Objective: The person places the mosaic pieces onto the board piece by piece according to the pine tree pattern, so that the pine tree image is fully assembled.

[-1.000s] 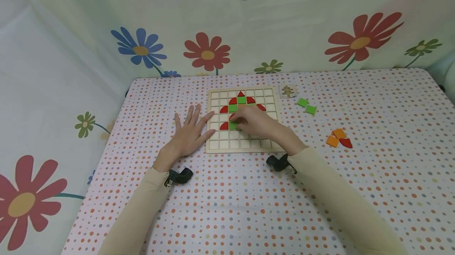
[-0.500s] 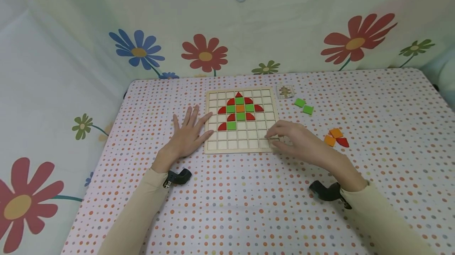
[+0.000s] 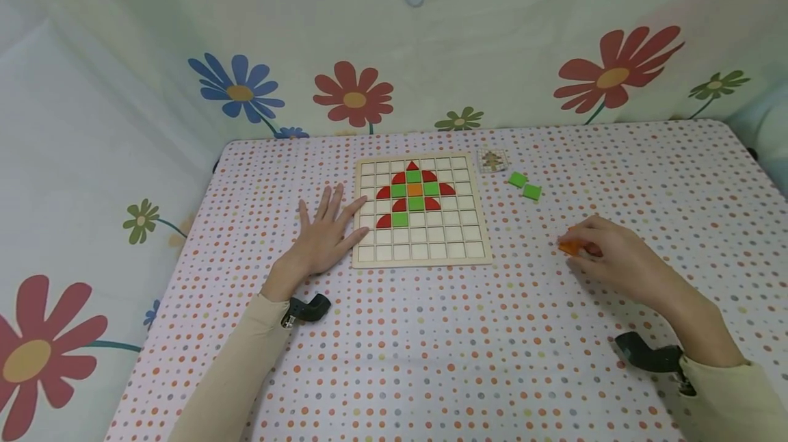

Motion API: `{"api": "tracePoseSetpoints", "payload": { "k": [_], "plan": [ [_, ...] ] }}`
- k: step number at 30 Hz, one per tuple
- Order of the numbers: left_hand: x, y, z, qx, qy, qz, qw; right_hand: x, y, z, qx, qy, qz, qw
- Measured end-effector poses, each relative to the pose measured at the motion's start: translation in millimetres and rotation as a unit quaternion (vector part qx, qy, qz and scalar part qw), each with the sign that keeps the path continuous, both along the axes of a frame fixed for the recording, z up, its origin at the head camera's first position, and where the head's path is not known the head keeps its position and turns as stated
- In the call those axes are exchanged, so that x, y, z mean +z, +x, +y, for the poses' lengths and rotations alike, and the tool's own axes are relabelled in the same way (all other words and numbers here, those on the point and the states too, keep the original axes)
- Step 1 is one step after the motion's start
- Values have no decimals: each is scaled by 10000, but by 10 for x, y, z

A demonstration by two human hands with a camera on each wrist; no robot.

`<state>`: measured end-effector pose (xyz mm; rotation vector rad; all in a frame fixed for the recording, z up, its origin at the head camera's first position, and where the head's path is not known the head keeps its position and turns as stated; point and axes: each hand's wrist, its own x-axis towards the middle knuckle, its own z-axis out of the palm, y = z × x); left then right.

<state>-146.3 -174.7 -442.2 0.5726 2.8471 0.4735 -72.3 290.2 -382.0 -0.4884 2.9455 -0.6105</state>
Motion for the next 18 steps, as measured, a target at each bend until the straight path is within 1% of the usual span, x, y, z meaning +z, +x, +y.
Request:
{"api": "tracePoseSetpoints", "payload": {
  "k": [6, 13, 15, 18],
  "plan": [
    [-1, 4, 0, -7, 44, -13, 10000, -59, -30, 19, -129, -49, -43, 9999],
    [6, 12, -3, -5, 60, -9, 10000, -80, -104, -6, -111, -46, 191, 9997],
    [3, 7, -4, 2, 63, -30, 10000, -70, -129, -11, -161, -65, 79, 9998],
    [-3, 5, -6, 8, 25, -28, 10000, -48, -164, -20, -306, -78, -230, 9992]
  ]
}}
